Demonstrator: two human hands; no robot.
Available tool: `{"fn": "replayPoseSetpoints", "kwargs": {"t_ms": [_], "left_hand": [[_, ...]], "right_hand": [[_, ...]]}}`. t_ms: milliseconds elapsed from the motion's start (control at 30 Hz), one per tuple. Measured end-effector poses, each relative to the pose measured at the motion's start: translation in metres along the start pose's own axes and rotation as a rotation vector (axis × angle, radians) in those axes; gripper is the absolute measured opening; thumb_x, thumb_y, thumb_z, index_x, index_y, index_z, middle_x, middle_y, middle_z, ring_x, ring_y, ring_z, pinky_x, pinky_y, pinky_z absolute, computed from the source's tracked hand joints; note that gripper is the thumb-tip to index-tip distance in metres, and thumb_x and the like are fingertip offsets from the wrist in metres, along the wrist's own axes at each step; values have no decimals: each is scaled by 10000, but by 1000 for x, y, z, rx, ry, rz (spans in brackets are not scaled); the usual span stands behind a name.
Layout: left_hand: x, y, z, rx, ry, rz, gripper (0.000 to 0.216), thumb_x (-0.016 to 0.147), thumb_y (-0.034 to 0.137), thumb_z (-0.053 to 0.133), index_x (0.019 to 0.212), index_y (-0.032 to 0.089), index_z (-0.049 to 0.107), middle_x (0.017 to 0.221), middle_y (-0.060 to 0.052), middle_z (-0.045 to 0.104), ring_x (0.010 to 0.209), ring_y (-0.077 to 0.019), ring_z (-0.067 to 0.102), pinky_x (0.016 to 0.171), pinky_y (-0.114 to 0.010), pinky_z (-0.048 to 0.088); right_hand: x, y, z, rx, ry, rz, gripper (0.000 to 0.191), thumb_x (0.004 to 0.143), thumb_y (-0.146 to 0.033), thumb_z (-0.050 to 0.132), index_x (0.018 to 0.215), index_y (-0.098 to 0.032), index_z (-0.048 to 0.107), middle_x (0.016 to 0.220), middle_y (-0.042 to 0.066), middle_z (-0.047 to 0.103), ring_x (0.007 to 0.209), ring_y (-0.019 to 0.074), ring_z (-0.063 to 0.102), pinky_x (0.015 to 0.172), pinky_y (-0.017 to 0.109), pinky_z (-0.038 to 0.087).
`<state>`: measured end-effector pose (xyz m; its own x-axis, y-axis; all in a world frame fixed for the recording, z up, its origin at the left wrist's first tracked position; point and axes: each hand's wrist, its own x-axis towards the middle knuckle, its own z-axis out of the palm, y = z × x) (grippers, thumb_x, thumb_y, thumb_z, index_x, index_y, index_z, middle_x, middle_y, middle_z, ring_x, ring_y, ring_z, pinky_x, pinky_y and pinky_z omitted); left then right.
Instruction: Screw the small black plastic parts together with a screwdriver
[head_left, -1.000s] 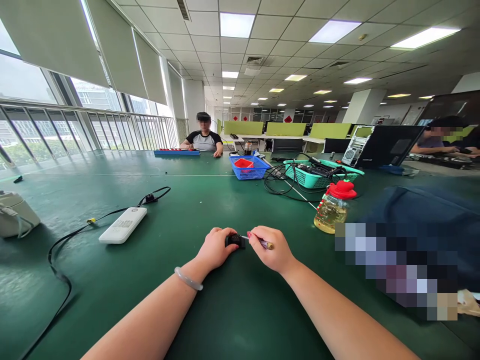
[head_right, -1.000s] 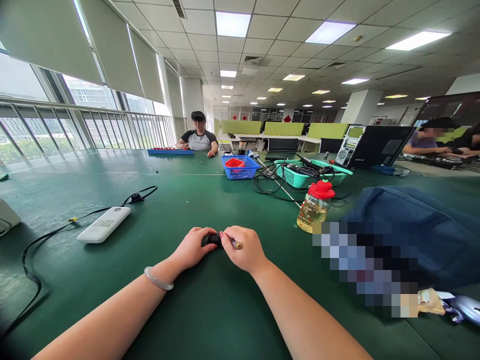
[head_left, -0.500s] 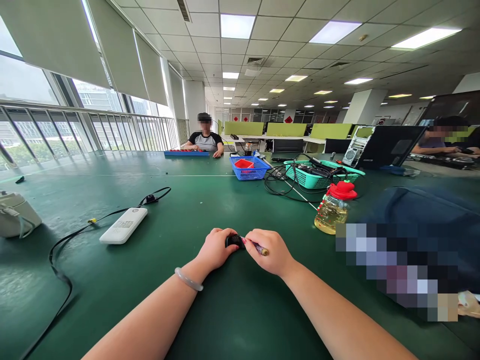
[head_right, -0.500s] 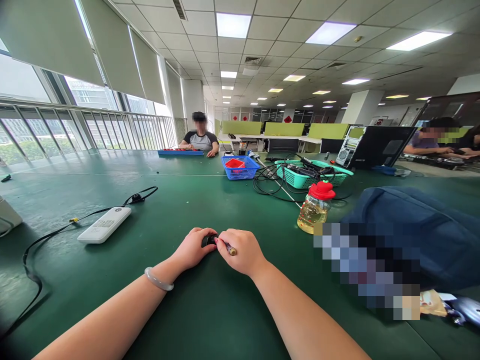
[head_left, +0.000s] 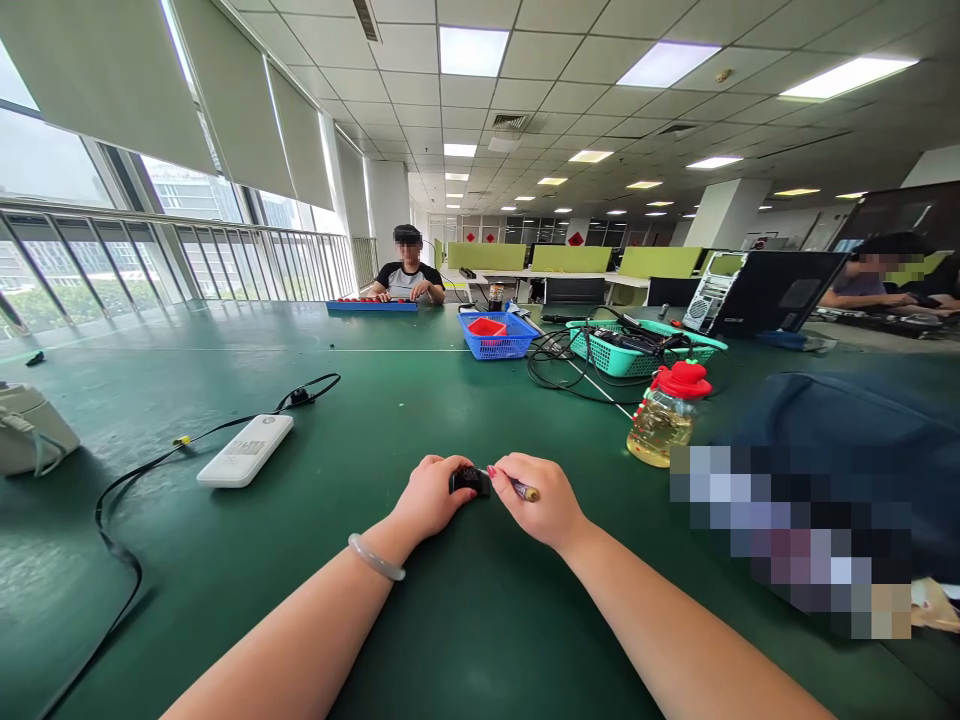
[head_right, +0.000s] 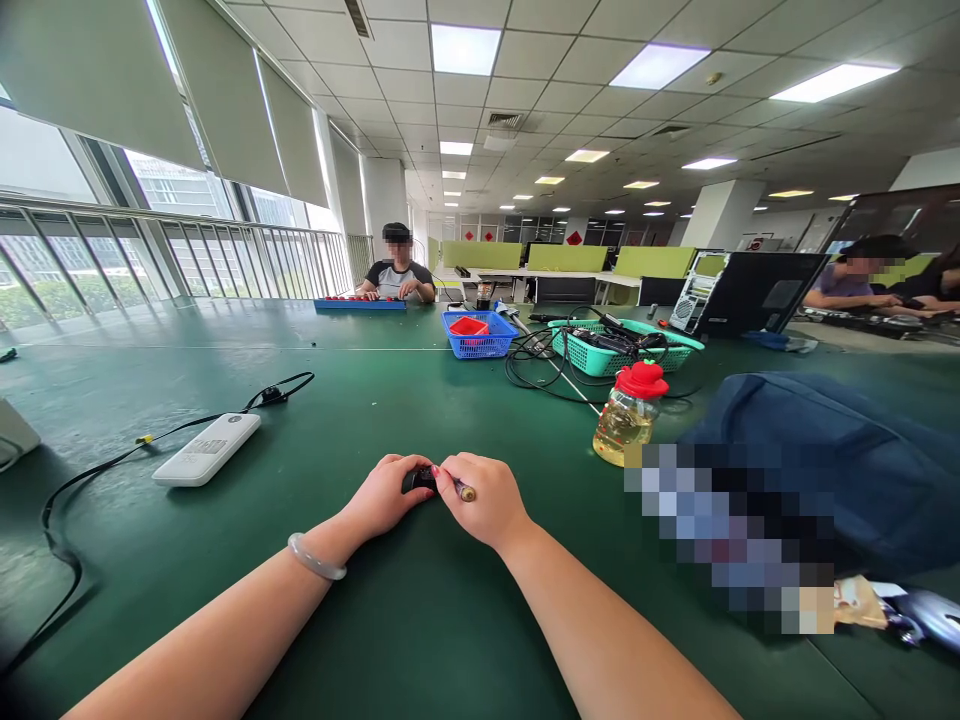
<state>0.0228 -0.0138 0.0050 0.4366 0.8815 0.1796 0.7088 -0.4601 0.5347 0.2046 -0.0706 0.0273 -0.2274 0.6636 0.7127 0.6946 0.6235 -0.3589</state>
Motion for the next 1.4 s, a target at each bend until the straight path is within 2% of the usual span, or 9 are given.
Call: {"fn": "replayPoseSetpoints", "kwargs": {"t_ms": [100,233,533,667,833,1000,1233,1400], "left_hand": [[0,1,-1,5,-8,-7,338,790,267,650,1127,257,660,1076,-47,692,1124,-249,544,1003,-376,438],[0,1,-1,13,-10,-8,388,791,265,656,1179,264,648,1103,-56,688,1150,-256,541,1020,-386,431],[-1,2,-2,20,-13,6,379,800,266,643,1179,277,658,1096,-49,696,1144,-260,543,1013,-390,437],[-2,2,-2,21,-22,18,359,813,288,623,1170,282,662,1086,-42,698,1126,-252,547,1004,-378,443],[-1,2,-1,26,-11,9,373,813,289,618,1184,270,654,1101,-41,701,1155,-255,531,1020,-385,430],[0,1,0,15,-14,0,367,818,308,613,1180,273,658,1110,-46,694,1157,-254,533,1015,-382,435],[1,-1,3,5,9,-12,444,780,240,634,1224,256,627,1128,-50,694,1172,-246,533,1037,-383,426],[0,1,1,7,-3,-17,395,775,238,625,1168,251,661,1105,-54,698,1159,-251,538,1021,-381,434]], "right_hand": [[1,0,0,47,44,102,413,963,-325,408,567,-210,391,530,-28,414,489,108,375,500,240,289],[2,3,2,119,88,204,424,970,-387,414,587,-212,470,516,-28,430,482,115,405,486,247,296],[3,3,-1,191,104,239,437,963,-409,431,583,-207,506,498,-40,383,473,112,378,480,245,302],[1,1,-4,255,-17,154,427,961,-364,412,574,-204,495,506,-34,419,486,111,409,505,240,332],[0,-3,-3,125,-115,-5,392,945,-303,405,569,-204,454,533,-20,459,498,110,403,514,244,319],[1,-2,-4,31,-110,-128,363,943,-256,415,586,-206,462,533,-21,470,492,109,392,515,245,303],[-2,-5,1,-113,-141,-324,332,929,-239,452,610,-199,533,557,-19,489,501,107,404,525,256,276],[-2,-6,3,-162,-121,-406,327,925,-250,474,617,-195,573,557,-18,489,499,106,389,521,262,254]]}}
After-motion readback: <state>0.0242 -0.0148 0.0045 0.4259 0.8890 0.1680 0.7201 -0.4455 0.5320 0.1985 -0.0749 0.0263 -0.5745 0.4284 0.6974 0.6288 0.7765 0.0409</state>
